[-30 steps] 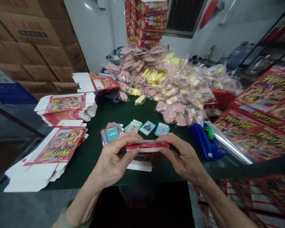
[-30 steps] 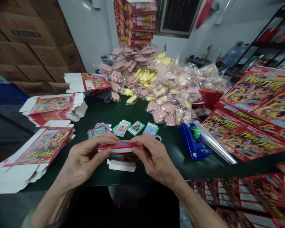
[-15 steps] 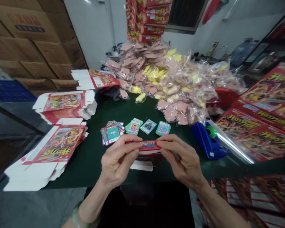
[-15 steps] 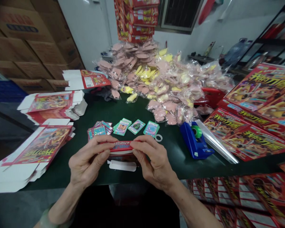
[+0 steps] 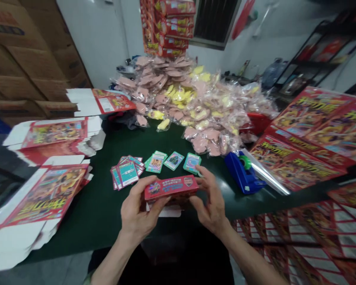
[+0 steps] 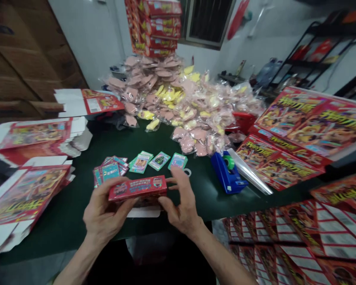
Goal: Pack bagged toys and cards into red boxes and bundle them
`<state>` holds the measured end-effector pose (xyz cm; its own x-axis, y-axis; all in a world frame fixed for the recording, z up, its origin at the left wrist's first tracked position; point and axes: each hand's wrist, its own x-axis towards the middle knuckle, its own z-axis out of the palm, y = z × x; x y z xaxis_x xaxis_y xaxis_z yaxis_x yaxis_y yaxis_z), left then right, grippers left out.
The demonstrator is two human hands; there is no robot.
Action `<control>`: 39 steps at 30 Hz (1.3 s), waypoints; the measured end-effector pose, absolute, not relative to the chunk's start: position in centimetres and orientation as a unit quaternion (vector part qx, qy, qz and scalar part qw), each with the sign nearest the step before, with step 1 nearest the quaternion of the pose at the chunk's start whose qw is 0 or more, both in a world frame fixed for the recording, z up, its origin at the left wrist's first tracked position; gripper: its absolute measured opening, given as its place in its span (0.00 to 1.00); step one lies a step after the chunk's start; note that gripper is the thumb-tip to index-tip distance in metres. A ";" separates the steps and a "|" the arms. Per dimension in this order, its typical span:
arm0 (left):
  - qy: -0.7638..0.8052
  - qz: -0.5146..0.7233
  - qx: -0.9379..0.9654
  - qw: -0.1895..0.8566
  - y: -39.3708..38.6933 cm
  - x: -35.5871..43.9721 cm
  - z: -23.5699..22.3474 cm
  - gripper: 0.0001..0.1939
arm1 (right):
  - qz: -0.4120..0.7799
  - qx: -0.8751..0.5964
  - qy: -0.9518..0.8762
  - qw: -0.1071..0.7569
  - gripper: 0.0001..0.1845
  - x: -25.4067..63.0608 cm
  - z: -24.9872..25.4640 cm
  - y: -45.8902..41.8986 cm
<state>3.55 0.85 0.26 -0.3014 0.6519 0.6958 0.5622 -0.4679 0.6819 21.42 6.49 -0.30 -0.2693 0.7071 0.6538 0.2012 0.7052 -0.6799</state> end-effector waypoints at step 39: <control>0.513 0.641 0.570 0.028 1.0 3.5 -0.2 0.21 | 0.303 -0.636 -0.398 0.587 0.20 38.4 -4.6 10.4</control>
<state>3.48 1.01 -0.18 -0.3483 0.6208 0.7024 0.5491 -0.4722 0.6896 38.45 10.38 -4.60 0.4986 0.8630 0.0812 0.1506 0.0060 -0.9886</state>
